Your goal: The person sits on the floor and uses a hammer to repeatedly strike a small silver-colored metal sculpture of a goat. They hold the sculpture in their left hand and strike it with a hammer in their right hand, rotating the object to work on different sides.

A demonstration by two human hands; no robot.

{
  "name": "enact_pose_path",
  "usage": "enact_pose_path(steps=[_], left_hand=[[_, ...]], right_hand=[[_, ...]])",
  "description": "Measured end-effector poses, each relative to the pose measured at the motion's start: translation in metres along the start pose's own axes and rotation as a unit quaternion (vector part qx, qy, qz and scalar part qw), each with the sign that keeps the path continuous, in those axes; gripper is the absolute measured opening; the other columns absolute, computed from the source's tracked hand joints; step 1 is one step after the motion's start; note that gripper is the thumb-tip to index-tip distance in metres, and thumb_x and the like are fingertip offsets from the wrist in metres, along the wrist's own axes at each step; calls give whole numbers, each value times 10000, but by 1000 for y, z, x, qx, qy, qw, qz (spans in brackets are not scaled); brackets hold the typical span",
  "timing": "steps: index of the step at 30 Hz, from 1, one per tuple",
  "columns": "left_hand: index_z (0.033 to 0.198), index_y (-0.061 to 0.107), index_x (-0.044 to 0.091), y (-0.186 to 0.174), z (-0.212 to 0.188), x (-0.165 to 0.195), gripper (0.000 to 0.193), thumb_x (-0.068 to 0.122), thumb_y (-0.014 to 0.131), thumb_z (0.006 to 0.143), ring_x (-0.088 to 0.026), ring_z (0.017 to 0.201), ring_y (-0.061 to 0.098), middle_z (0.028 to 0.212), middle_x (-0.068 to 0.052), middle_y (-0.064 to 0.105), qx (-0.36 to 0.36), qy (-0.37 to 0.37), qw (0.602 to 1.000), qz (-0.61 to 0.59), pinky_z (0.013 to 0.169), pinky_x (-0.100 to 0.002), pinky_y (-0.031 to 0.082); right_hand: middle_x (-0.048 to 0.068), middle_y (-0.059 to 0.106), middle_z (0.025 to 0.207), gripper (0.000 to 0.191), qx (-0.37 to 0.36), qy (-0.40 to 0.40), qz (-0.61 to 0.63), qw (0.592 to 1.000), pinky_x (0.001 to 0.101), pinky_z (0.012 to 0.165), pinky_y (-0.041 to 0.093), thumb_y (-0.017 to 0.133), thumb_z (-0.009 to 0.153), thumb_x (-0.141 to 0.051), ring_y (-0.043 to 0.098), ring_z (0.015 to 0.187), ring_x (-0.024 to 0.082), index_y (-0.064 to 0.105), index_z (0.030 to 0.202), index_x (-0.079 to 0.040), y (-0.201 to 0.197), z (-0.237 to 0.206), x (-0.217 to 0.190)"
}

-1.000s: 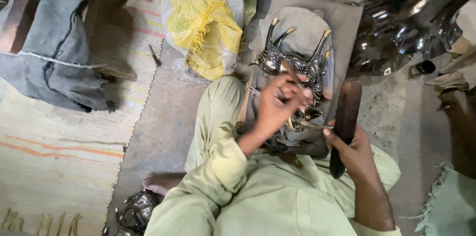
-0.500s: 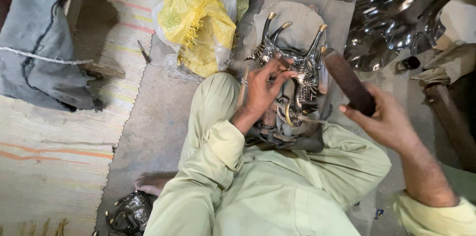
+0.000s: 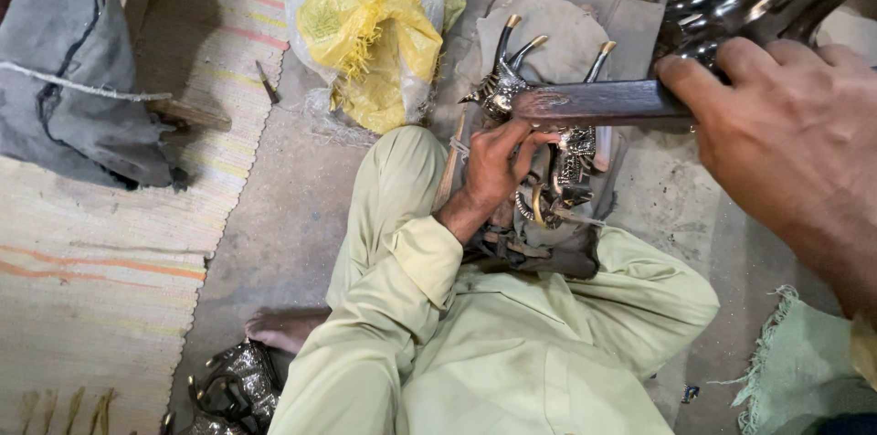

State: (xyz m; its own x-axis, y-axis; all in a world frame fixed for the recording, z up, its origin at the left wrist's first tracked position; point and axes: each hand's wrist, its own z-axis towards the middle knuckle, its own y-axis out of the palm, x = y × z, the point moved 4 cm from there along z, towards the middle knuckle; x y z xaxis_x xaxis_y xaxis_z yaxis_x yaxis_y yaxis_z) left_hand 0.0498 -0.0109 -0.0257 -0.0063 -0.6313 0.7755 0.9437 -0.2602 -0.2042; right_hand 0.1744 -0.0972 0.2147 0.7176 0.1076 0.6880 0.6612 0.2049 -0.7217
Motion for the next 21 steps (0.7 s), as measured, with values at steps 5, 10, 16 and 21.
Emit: enact_pose_path(steps=[5, 10, 16, 21], left_hand=[[1100, 622, 15, 4, 1, -3, 135, -42, 619, 977, -239, 866, 803, 1001, -85, 780, 32, -8, 997, -63, 686, -319, 614], [1104, 624, 28, 6, -5, -2, 148, -30, 669, 976, -253, 874, 787, 1001, -115, 767, 31, 25, 999, -17, 713, -341, 615], [1139, 634, 36, 7, -6, -7, 170, -13, 675, 982, -219, 839, 796, 983, -70, 788, 42, -20, 997, -54, 702, -323, 608], [1200, 652, 32, 7, -5, -4, 242, -14, 692, 966, -239, 844, 785, 1019, -86, 781, 41, 5, 998, -46, 708, -331, 603]], right_hand=[[34, 729, 937, 433, -10, 4, 31, 999, 360, 736, 571, 706, 872, -287, 728, 807, 193, 703, 1300, -226, -2, 9, 5], [90, 730, 925, 310, 40, 5, 71, 997, 401, 731, 584, 745, 910, -211, 745, 855, 249, 739, 1218, -170, 10, 5, 6], [72, 735, 911, 446, 62, -18, 71, 995, 327, 704, 585, 816, 772, -112, 707, 745, 209, 757, 1214, -127, 10, 11, 12], [30, 718, 876, 336, 33, -25, 25, 999, 329, 668, 568, 817, 900, -240, 716, 760, 182, 739, 1225, -212, 6, 8, 7]])
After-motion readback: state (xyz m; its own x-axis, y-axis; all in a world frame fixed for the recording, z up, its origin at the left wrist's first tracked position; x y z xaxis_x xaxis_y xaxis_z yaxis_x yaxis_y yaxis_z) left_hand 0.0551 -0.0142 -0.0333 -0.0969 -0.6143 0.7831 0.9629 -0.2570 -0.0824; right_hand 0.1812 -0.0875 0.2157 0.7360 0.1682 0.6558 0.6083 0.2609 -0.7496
